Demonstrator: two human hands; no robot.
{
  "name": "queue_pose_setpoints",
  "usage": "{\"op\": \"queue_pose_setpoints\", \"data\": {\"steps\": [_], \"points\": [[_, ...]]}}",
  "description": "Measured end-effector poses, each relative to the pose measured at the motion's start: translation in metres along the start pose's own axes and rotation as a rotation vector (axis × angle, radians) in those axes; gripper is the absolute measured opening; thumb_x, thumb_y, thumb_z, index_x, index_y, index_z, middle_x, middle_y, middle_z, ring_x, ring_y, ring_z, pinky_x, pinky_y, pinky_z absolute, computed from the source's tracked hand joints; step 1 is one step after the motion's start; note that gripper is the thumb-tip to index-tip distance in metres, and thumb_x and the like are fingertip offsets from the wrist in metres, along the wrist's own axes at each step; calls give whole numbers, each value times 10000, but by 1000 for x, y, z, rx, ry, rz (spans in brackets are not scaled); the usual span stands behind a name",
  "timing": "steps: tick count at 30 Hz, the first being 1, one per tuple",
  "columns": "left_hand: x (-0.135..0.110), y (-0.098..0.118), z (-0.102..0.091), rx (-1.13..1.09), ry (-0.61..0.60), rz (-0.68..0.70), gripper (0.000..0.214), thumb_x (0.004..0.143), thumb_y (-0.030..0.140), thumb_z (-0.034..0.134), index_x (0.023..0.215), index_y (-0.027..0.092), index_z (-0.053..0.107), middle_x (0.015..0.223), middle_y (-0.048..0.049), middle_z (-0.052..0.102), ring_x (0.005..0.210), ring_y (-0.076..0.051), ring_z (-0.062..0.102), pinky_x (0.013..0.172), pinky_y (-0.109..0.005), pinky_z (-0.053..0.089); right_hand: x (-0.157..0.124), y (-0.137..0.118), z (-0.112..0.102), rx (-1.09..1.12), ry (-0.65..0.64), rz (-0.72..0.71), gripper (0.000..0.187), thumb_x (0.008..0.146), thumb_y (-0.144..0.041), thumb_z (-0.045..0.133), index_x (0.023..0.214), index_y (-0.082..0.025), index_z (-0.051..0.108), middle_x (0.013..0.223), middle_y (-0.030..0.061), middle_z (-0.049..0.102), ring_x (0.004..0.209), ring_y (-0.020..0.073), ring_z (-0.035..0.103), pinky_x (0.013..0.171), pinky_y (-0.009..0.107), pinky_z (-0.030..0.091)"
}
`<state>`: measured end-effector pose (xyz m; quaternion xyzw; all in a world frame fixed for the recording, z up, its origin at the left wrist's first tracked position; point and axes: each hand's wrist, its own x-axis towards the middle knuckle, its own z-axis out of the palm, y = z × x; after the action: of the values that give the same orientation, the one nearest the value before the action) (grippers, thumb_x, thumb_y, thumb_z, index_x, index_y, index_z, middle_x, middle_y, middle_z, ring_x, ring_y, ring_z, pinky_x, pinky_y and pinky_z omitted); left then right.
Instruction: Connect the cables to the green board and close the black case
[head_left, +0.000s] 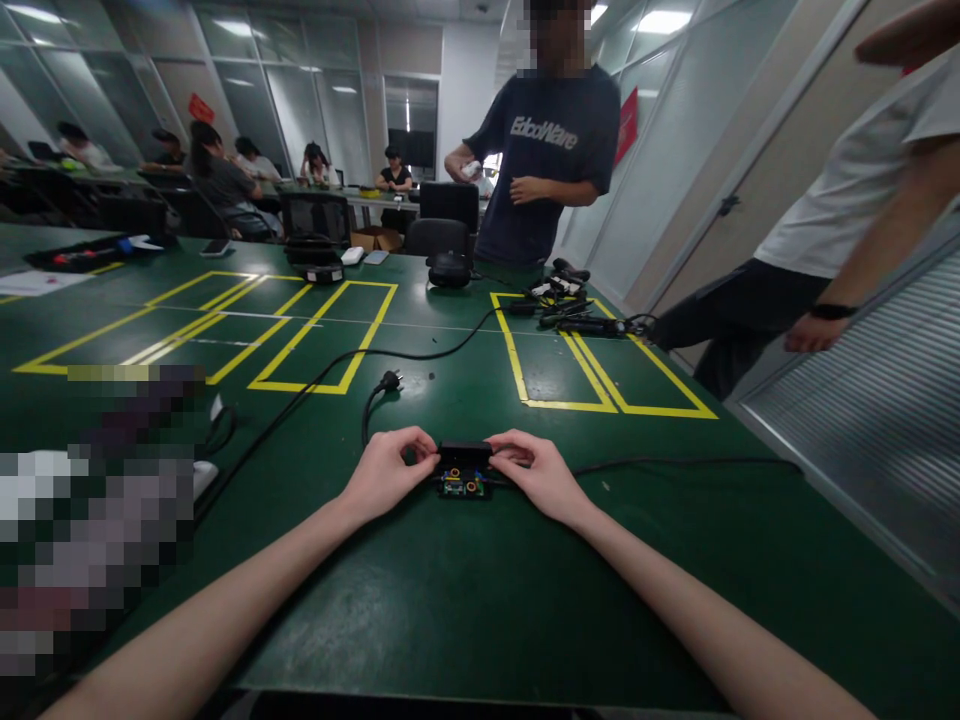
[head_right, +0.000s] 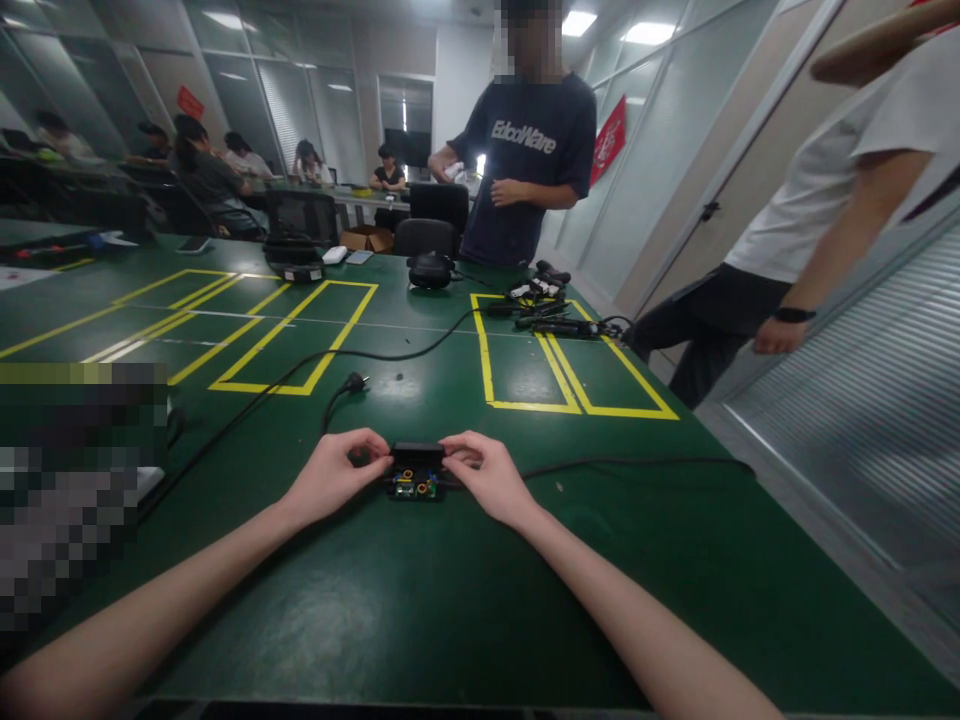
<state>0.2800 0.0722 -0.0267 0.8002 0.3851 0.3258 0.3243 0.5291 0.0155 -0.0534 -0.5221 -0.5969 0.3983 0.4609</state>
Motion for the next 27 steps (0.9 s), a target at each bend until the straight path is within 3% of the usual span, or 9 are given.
{"op": "queue_pose_setpoints", "data": {"steps": [9,16,22,27], "points": [[0,5,-2,17,-11,22,108,806,236,617,778,177,703,701,6,712,646,-141,615,607,-234,475,-2,-5,-1,34,-27,15,284,788,-385,775,989,-185,754,951,62,801,864,217,765,852,391,628],[-1,6,-2,10,-32,43,72,785,193,605,765,176,671,696,18,689,655,-136,624,630,-235,468,-3,-7,-2,-33,-69,-21,205,829,-286,697,994,-178,754,958,62,794,902,214,758,898,398,614],[-4,8,-1,9,-56,35,123,788,151,545,865,184,636,753,8,706,703,-156,648,657,-251,478,-7,-19,-8,-131,-149,-210,210,884,-175,574,982,-200,758,1042,76,775,1012,227,729,944,413,576],[-7,9,-3,130,-141,163,150,919,326,571,930,197,647,819,-12,684,775,-185,645,731,-294,481,-10,-24,-10,-276,-244,-337,195,906,-171,597,1046,-200,730,1047,83,745,987,222,705,919,393,550]]}}
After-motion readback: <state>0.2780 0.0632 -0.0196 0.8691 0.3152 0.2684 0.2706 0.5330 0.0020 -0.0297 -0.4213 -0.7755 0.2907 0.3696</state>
